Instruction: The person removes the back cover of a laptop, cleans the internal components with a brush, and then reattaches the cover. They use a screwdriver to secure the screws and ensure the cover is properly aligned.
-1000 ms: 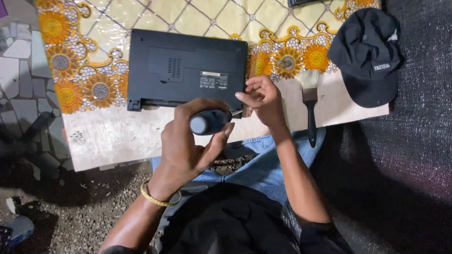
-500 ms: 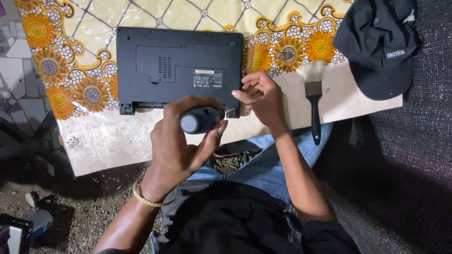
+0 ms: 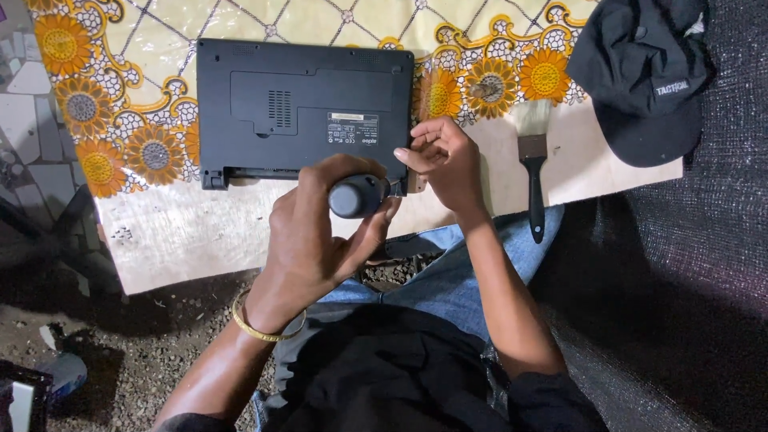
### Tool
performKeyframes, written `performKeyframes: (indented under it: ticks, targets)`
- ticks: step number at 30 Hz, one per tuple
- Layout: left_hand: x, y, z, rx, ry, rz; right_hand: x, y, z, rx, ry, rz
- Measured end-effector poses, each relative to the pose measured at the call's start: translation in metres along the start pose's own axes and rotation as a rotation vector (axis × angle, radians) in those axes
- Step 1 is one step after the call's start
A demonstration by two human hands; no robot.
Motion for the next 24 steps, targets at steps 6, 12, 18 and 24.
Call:
performKeyframes:
  ticks: [6, 12, 18, 24]
  targets:
    - [0.003, 0.005, 0.003, -0.04, 0.057, -0.032, -0.002, 0.0, 0.0, 0.005, -0.02, 0.009]
    - [0.009, 0.01, 0.004, -0.053, 0.109, 0.038, 0.0, 0.0, -0.001, 0.005, -0.089, 0.019]
    - [0.01, 0.005, 0.001, -0.061, 0.08, -0.004, 0.001, 0.0, -0.001, 0.006, -0.107, 0.031]
    - [0.007, 0.005, -0.001, -0.041, 0.06, -0.012, -0.001, 0.0, -0.002, 0.011, -0.064, 0.034]
Point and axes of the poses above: each hand's wrist, its own z-axis towards the middle knuckle, its own y-axis out of the palm, x = y × z, the point moved 5 cm from there along z, towards the middle knuckle, and after that the axes turned 11 degrees about -y, right-handed, at the moved point
